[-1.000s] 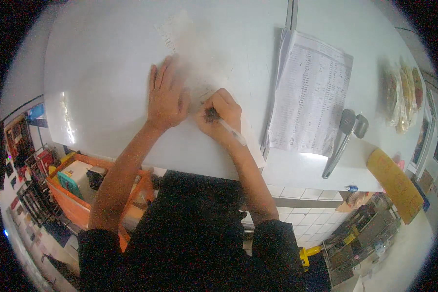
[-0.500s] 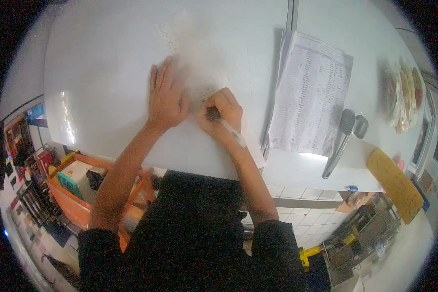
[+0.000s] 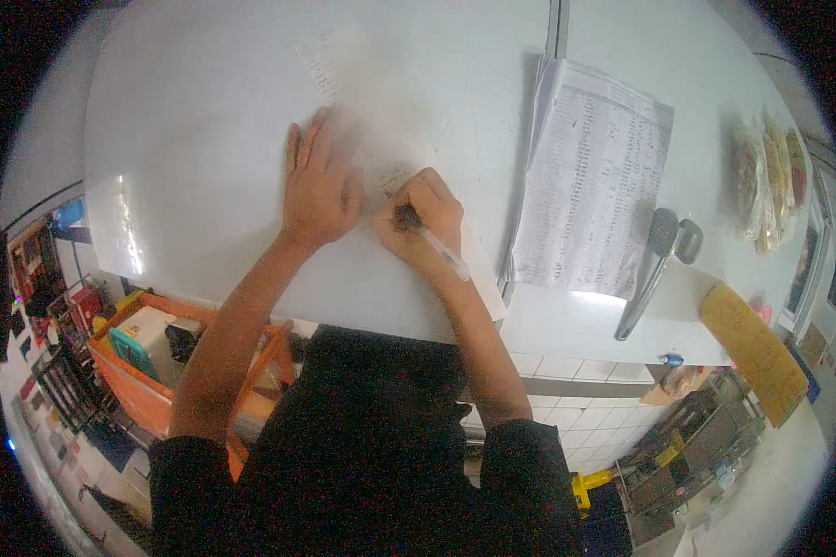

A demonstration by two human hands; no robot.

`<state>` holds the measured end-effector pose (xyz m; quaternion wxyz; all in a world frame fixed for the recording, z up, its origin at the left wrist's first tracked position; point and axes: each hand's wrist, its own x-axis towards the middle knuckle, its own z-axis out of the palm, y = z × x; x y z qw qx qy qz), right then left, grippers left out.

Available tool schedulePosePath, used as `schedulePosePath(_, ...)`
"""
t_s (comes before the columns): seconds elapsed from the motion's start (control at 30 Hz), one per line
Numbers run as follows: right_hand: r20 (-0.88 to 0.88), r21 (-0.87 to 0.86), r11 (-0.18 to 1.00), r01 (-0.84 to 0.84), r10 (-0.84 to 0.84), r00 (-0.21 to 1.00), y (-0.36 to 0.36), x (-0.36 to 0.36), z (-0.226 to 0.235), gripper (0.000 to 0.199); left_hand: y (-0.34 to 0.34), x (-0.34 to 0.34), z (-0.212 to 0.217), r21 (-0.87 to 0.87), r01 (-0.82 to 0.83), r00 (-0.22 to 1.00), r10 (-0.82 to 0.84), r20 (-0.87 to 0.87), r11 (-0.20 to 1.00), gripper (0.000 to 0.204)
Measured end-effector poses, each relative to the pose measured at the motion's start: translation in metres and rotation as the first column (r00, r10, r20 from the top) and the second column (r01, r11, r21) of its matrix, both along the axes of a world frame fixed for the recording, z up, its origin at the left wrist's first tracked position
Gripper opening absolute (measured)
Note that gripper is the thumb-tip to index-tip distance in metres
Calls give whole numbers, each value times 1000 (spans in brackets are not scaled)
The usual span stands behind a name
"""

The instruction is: The person wraps food items in plastic, writes on a list, and transfers various food packages between a freezer and the prep table.

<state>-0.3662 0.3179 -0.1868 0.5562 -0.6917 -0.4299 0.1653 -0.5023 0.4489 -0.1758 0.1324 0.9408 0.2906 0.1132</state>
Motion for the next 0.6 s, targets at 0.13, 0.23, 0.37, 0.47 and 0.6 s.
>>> schedulePosePath(0.13,-39,-50,999,0,-2,999,-2,-1,-1,21,0,-1,-1,5,3,1000,-3,-17,1000,64)
schedulePosePath(0.23,-16,-20,1000,14,-14,1000,-1,-1,0,22,1,-1,-3,5,3,1000,-3,-2,1000,64)
schedulePosePath(0.37,10,-36,999,-1,1,1000,-1,-1,2,22,1,-2,-1,4,1,1000,-1,3,1000,64)
schedulePosePath(0.47,-6,-83,996,29,-30,1000,-3,-3,3,21,0,-1,0,-6,-4,1000,3,-13,1000,64)
schedulePosePath(0.6,-12,-49,998,41,-42,999,-3,-2,5,20,-1,-1,-1,0,5,1000,-5,-19,1000,64)
